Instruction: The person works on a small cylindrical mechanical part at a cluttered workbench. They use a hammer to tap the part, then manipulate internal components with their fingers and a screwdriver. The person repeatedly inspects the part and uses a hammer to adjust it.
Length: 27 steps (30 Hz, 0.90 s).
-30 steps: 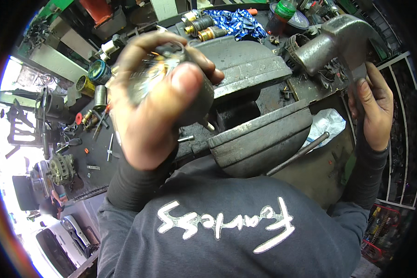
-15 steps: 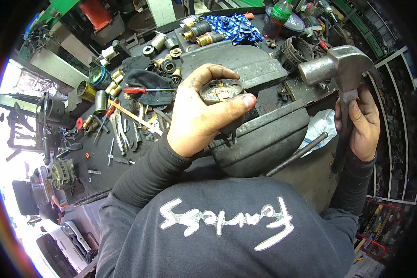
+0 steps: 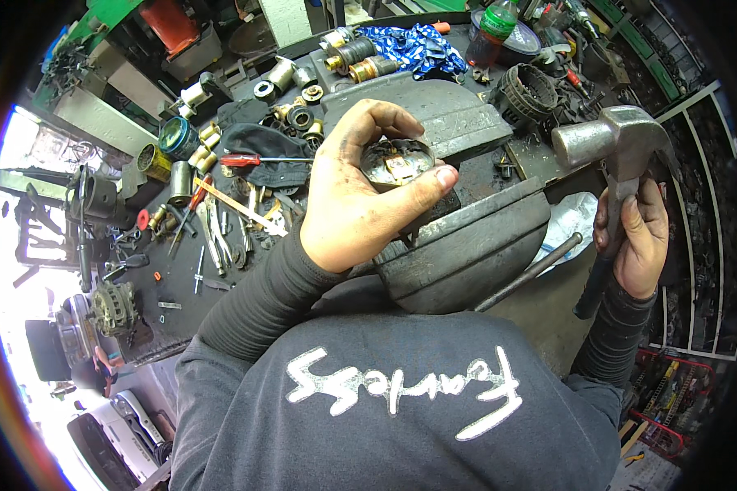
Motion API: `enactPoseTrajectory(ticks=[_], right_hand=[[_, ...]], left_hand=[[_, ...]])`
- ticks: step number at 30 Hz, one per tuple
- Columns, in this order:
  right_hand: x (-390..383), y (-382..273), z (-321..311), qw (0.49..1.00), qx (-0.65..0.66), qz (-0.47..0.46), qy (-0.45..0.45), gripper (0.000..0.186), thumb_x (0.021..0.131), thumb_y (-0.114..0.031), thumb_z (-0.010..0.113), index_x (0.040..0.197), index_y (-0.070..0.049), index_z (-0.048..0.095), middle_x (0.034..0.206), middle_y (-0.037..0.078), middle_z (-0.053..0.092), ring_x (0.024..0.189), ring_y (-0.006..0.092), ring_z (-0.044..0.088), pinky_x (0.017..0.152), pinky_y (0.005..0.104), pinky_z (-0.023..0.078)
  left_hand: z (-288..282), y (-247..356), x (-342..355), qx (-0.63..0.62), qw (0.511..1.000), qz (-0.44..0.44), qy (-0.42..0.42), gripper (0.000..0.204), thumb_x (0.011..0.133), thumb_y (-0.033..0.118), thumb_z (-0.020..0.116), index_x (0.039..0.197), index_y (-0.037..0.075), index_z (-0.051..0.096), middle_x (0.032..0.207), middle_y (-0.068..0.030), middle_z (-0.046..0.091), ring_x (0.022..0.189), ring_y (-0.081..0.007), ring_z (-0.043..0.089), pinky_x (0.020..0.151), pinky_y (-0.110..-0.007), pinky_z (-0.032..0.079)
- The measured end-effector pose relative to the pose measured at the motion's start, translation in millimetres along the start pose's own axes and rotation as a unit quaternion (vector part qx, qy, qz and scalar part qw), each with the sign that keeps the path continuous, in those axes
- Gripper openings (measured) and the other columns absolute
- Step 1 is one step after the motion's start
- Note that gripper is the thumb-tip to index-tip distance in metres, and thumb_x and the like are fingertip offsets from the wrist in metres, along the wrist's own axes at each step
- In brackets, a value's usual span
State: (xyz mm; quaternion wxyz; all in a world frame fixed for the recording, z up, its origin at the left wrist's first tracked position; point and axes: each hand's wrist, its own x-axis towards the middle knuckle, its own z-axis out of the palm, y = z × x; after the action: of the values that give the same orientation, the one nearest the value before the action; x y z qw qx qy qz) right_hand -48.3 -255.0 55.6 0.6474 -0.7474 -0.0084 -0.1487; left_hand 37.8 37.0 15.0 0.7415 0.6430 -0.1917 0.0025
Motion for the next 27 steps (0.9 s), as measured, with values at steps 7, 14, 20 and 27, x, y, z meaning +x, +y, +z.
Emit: enactPoseTrajectory(ticks=[7, 14, 20, 27], right_hand=[[-3, 9, -2, 1.000, 0.026, 0.017, 0.004, 0.030, 0.097, -0.025, 0.055, 0.111, 0.000, 0.049, 0.076, 0.010, 0.057, 0.052, 0.0104, 0.049, 0.047, 0.0210, 0.040], [-13, 17, 6, 0.997, 0.072, 0.032, 0.020, 0.029, 0.096, -0.026, 0.056, 0.109, -0.001, 0.049, 0.075, 0.011, 0.058, 0.052, 0.0106, 0.050, 0.048, 0.0210, 0.040], [-18, 29, 5, 0.994, 0.099, 0.020, 0.029, 0.029, 0.096, -0.026, 0.057, 0.106, -0.001, 0.049, 0.074, 0.011, 0.057, 0.052, 0.0117, 0.050, 0.046, 0.0218, 0.039], [-24, 37, 8, 0.989, 0.131, 0.008, 0.067, 0.031, 0.097, -0.026, 0.055, 0.112, 0.001, 0.047, 0.075, 0.013, 0.056, 0.050, 0.0133, 0.049, 0.044, 0.0230, 0.040]], left_hand=[[1, 3, 3, -0.120, 0.991, -0.055, 0.037, 0.044, 0.071, 0.016, 0.082, 0.102, 0.002, 0.055, 0.095, -0.0065, 0.057, 0.089, -0.0138, 0.055, 0.082, -0.029, 0.046], [2, -9, -4, -0.013, 1.000, 0.015, 0.003, 0.045, 0.072, 0.014, 0.081, 0.105, 0.002, 0.053, 0.097, -0.0072, 0.056, 0.089, -0.0144, 0.055, 0.084, -0.029, 0.046], [2, 1, 2, -0.130, 0.991, -0.028, 0.023, 0.037, 0.078, 0.006, 0.074, 0.106, 0.000, 0.051, 0.096, -0.0110, 0.059, 0.082, -0.0155, 0.062, 0.073, -0.029, 0.054], [1, -1, 1, -0.130, 0.991, -0.015, 0.008, 0.035, 0.080, 0.004, 0.072, 0.106, 0.000, 0.049, 0.094, -0.0112, 0.058, 0.078, -0.0153, 0.062, 0.066, -0.028, 0.057]])
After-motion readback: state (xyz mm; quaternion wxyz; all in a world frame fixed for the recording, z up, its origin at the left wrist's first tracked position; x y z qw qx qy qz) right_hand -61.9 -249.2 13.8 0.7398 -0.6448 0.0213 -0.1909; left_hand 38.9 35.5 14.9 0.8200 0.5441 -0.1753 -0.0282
